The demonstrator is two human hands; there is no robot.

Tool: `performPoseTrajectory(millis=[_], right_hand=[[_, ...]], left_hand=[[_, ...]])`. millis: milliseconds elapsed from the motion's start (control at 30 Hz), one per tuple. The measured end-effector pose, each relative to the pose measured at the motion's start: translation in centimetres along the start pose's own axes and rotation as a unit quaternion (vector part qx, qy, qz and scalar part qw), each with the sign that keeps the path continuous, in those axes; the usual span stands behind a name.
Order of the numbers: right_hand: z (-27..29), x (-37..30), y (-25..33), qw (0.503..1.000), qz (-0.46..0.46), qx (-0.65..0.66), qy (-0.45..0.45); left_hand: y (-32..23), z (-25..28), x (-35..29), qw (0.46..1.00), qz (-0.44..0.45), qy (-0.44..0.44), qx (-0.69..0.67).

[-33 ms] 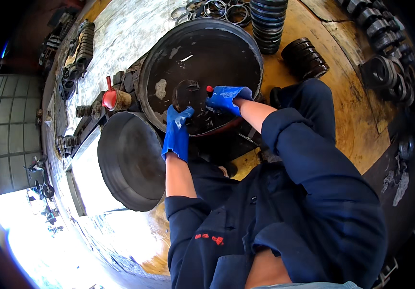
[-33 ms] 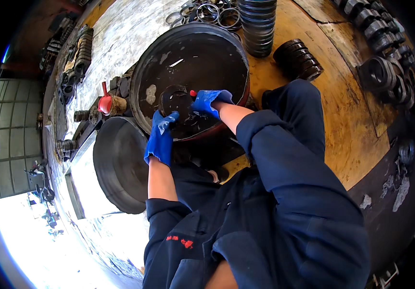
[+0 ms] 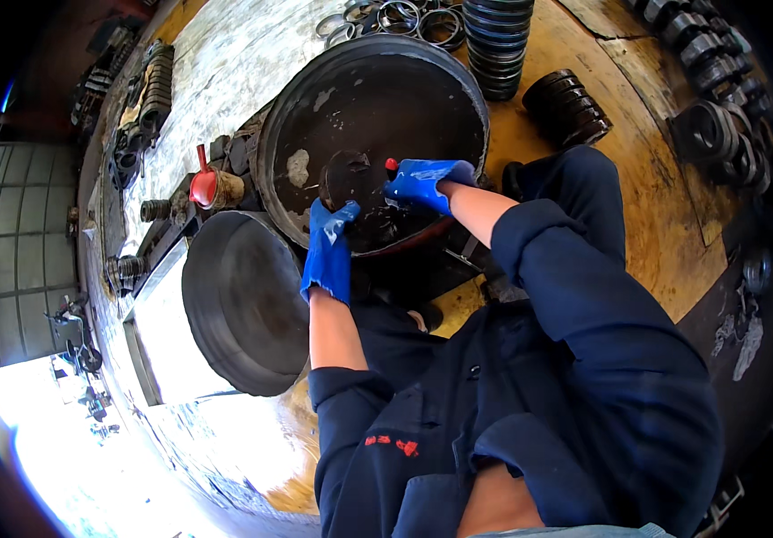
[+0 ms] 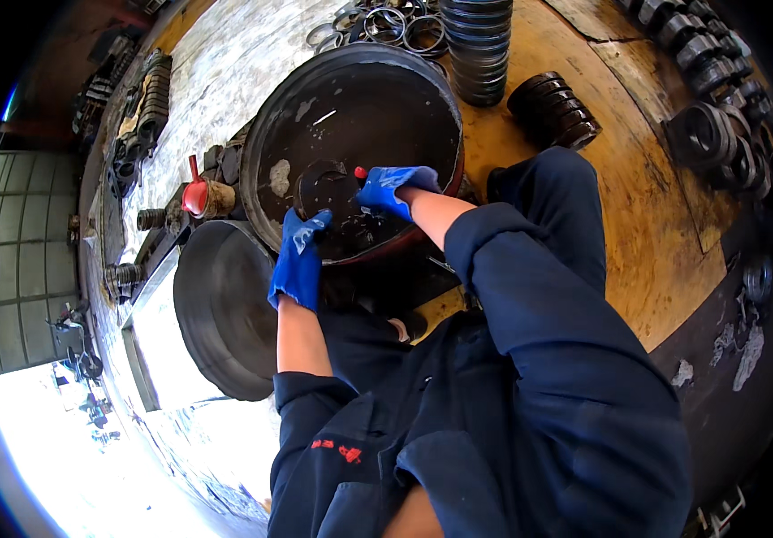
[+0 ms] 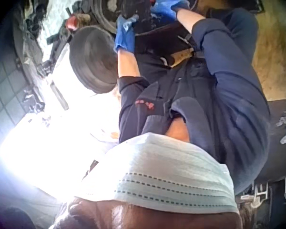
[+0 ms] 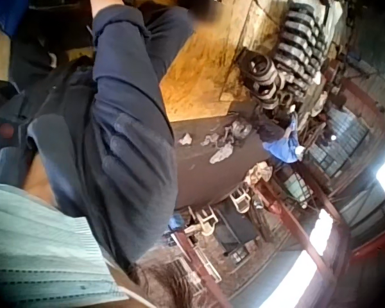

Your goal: The person scrubs a small, dark metal ring with a red-handled brush inside a large metal basin filled with dark liquid. The person repeatedly dips the ring into the liquid and scrubs its surface, occasionally lifting it to inspect the cleaning progress. The person wears blue gloves and a dark blue work uniform.

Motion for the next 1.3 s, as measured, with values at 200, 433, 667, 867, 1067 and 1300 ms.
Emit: performPoseTrajectory(millis=[200,433,667,867,1067,1300], right_hand=[[4.1,0.2,2.2,0.930,0.047,0.363,-0.008],[-0.9,3.0,8.6,0.917,0.127,0.364,0.098],[0.2,6.4,4.5,0.944,-0.032,0.328,-0.027],[0.3,5.9,-2.0,0.904,-0.155,0.382,-0.114],[2.1,3.6,-0.5,0.918,-0.071,0.380,-0.084],[0.6,2.5,8.5,0.894,0.034,0.446,0.027]], left_hand=[[2.8,-1.1,0.3,0.994,0.003,-0.028,-0.103],[4.7,-2.2,0.6,0.995,0.041,-0.002,-0.090],[1.1,0.9,-2.8,0.975,0.057,-0.091,-0.196],[0.2,-0.5,-2.0,0.994,0.043,-0.091,-0.032],[3.5,0.5,-0.7,0.990,0.079,-0.089,-0.082],[3.5,0.5,0.2,0.993,0.060,-0.041,-0.098]])
Point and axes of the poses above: each hand's wrist, its own x-axis towards the middle knuckle, its own z-axis out of the back of the hand, y = z × x, the point moved 10 cm from there along x, towards the middle knuckle, and after that the axes turned 13 degrees about -y, right-handed, at the moved point
